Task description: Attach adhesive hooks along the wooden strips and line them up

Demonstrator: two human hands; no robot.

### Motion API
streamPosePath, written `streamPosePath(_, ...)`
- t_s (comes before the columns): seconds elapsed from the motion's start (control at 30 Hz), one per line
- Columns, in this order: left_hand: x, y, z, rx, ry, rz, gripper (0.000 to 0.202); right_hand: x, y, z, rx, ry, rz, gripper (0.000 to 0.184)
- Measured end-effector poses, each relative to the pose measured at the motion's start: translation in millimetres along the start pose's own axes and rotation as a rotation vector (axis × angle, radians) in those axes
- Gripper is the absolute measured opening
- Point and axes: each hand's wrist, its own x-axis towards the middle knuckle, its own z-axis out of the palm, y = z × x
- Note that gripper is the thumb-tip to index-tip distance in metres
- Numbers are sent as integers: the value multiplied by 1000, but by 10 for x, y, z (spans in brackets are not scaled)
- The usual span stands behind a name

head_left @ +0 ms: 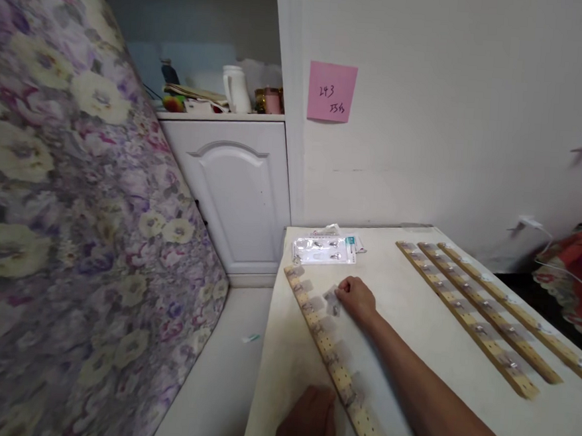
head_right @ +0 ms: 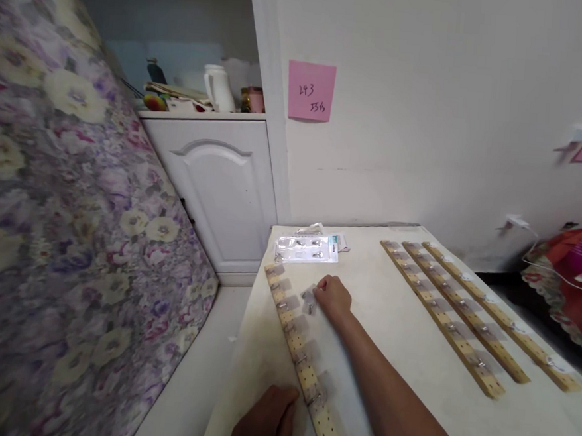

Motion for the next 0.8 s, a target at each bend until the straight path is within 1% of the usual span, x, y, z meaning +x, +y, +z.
streamPosePath(0.1, 4, 8, 11, -12, -6, -5, 28, 14, 41, -19, 95, -15, 30, 7)
streamPosePath(0.23, 1, 58, -16, -29, 16, -45, 28, -31, 150, -78, 315, 18, 62, 10)
streamPosePath(0.33, 2, 108, -81, -27, 7, -49, 29, -132, 252, -208, 491, 65, 85, 20)
streamPosePath(0.4, 0, 152, -150, -29, -1, -50, 29, -249, 328, -361, 585, 95, 90, 30)
streamPosePath(0.5, -15, 228, -262, -48, 8, -70, 30, -540, 441, -652, 685, 104, 99, 37)
streamPosePath(0.57, -35, 263, -315, -72, 20, -91, 30, -821, 499, -831, 729, 92, 110, 34)
streamPosePath(0.63, -62, 273, -337, -94, 24, -111, 30, -1150, 526, -952, 765, 57, 126, 30)
streamPosePath(0.7, -97, 262, -330, -110, 18, -111, 28, -1481, 520, -999, 819, -53, 148, 27)
streamPosePath(0.8, -169, 248, -289, -132, 11, -75, 25, -1863, 463, -959, 787, -238, 152, 28)
